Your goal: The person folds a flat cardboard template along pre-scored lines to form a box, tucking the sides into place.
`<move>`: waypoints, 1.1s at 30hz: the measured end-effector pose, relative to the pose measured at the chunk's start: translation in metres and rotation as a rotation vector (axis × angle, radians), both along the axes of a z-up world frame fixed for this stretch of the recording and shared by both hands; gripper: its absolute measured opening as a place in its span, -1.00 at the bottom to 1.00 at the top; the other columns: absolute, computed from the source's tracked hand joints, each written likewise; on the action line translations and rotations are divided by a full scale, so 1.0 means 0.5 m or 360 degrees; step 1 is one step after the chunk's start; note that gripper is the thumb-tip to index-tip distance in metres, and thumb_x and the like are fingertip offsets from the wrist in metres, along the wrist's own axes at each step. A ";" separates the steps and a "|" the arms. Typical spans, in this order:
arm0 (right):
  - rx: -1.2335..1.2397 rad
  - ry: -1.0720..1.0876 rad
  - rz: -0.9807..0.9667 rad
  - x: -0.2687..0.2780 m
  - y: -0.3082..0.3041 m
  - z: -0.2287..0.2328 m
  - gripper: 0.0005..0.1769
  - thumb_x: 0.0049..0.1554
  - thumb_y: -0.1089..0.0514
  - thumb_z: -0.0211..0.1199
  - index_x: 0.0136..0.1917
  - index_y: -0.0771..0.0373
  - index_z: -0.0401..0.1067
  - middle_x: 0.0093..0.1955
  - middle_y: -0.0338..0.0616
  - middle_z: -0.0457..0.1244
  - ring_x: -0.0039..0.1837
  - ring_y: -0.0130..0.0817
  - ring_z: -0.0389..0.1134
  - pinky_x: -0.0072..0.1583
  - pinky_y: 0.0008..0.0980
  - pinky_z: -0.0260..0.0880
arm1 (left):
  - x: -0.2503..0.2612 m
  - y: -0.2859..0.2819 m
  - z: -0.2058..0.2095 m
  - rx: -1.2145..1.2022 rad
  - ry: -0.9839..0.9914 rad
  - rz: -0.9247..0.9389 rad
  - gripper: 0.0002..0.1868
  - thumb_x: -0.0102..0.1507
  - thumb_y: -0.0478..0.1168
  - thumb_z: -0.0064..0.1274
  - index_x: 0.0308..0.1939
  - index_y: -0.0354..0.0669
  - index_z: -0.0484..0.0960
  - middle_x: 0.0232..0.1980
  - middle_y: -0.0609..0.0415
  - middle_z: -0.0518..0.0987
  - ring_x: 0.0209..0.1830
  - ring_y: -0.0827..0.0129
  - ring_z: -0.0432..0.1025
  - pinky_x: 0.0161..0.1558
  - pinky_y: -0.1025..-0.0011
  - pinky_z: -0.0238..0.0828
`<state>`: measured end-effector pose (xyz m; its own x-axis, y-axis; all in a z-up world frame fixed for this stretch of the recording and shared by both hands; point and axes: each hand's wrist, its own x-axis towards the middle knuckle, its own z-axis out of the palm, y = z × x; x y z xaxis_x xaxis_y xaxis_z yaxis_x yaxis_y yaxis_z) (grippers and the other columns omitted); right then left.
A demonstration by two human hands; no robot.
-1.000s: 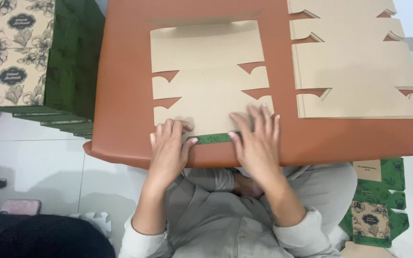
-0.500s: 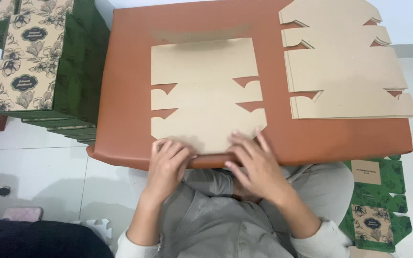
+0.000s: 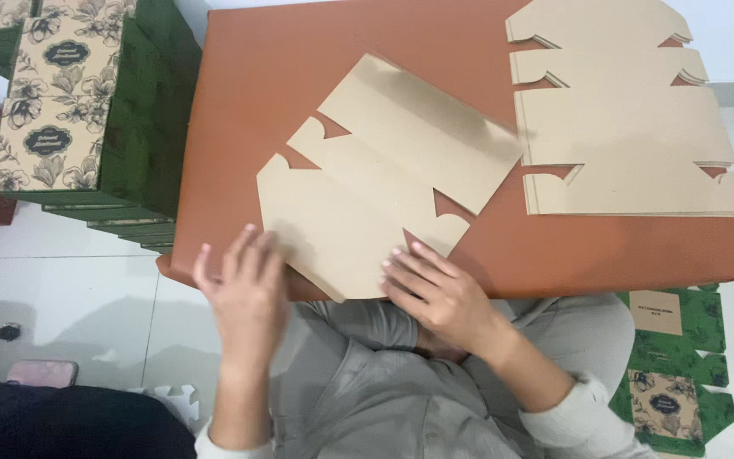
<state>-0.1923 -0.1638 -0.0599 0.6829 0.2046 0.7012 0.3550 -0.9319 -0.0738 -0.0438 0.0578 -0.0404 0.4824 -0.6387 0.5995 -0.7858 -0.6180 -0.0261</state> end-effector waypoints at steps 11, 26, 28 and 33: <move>0.0273 0.0611 0.0331 0.104 -0.070 0.037 -0.78 -0.01 0.28 0.41 -0.06 0.11 0.61 0.00 -0.19 0.46 0.15 -0.20 0.46 0.12 -0.18 0.46 | -0.089 -0.040 -0.060 -0.0339 0.0404 -0.0253 -0.90 0.25 -0.19 0.22 -0.18 -0.05 0.72 -0.21 0.20 0.63 -0.09 0.36 0.59 0.13 0.33 0.43; 0.0922 0.1406 -0.0073 0.185 -0.058 0.093 -0.46 -0.01 0.16 0.44 0.23 0.09 0.36 -0.14 -0.13 0.37 -0.01 -0.08 0.41 0.10 -0.11 0.35 | -0.077 -0.040 -0.041 -0.0495 0.1347 0.0128 -0.71 0.26 -0.07 0.21 -0.02 0.00 0.50 -0.52 0.22 0.52 -0.33 0.22 0.38 -0.04 0.20 0.05; 0.0911 0.1384 -0.0081 0.183 -0.052 0.082 -0.42 0.00 0.15 0.43 0.26 0.07 0.32 -0.13 -0.11 0.36 0.01 -0.06 0.40 0.12 -0.08 0.34 | -0.079 -0.043 -0.043 -0.0496 0.1285 0.0171 -0.75 0.28 -0.05 0.19 -0.05 0.03 0.50 -0.54 0.26 0.52 -0.35 0.27 0.39 -0.03 0.24 0.05; 0.0727 0.1050 -0.0163 0.176 -0.046 0.031 -0.40 0.07 0.11 0.40 0.35 0.02 0.27 -0.04 -0.18 0.21 0.10 -0.13 0.25 0.22 -0.09 0.26 | -0.078 -0.046 -0.041 -0.0310 0.1091 0.0200 -0.74 0.27 -0.12 0.18 -0.02 0.03 0.47 -0.58 0.29 0.46 -0.42 0.34 0.44 -0.06 0.29 0.09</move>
<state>-0.1041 -0.1870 -0.0445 0.9851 -0.0908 0.1462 0.0196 -0.7845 -0.6199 -0.0828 0.0348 -0.0609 0.8536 -0.4659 0.2330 -0.5084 -0.6480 0.5671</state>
